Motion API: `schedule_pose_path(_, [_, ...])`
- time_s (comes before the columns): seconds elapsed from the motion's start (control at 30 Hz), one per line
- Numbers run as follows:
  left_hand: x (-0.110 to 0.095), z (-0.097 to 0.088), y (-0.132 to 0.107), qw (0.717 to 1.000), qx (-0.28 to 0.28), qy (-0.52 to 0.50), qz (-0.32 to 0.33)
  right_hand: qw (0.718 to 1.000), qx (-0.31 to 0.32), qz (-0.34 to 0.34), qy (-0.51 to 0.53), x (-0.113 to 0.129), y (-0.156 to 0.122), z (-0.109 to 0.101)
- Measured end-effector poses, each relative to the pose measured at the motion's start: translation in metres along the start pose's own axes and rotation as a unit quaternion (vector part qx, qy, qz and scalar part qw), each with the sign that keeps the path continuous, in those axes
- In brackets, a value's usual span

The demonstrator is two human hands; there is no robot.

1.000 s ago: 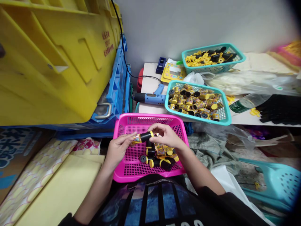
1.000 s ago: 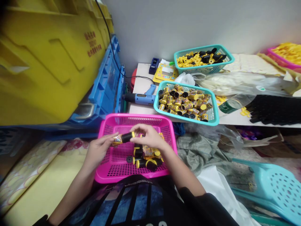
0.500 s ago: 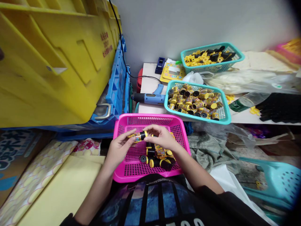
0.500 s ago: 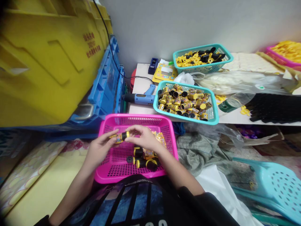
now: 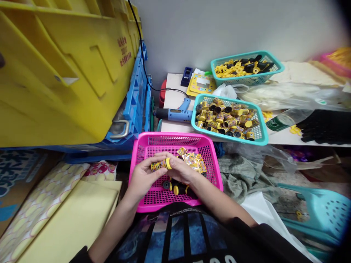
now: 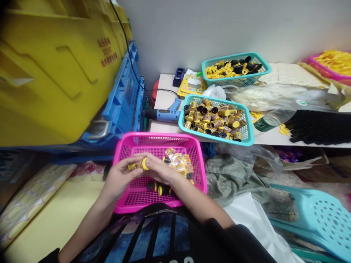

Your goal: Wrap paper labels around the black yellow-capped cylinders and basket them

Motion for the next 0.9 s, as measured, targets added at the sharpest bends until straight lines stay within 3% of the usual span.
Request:
schedule_pose_path(0.37, [0.008,-0.004,-0.002,0.999,0.008,0.037,-0.013,0.999,-0.041,0.011,-0.034,-0.005,-0.002,-0.01])
schedule_pose_path(0.47, [0.001,-0.003,0.001,0.993,0.003,0.101,0.054,0.991,-0.068,-0.037,-0.114,0.003,-0.005,-0.009])
schedule_pose_path(0.57, [-0.012,0.001,0.002,0.958,-0.025,0.221,0.181,0.959,-0.132,-0.119,-0.22,0.024,-0.012,-0.009])
schedule_pose_path(0.67, [-0.015,0.007,0.003,0.939,-0.029,0.257,0.226,0.877,-0.247,-0.224,-0.346,0.067,-0.027,-0.02])
schedule_pose_path(0.8, [-0.003,0.005,0.007,0.967,-0.003,0.191,0.17,0.699,-0.455,-0.357,-0.421,0.152,-0.066,-0.066])
schedule_pose_path(0.9, [0.007,-0.004,0.01,0.982,-0.025,0.145,0.119,0.565,-0.58,-0.327,-0.488,0.193,-0.096,-0.106])
Point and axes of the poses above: each hand's wrist, its own y-axis towards the middle knuckle, its own z-axis out of the palm, x = y × z, the point moved 4 cm from there along y, towards the middle knuckle, and after that the axes turned 4 degrees about -x, right-handed, at the moved point
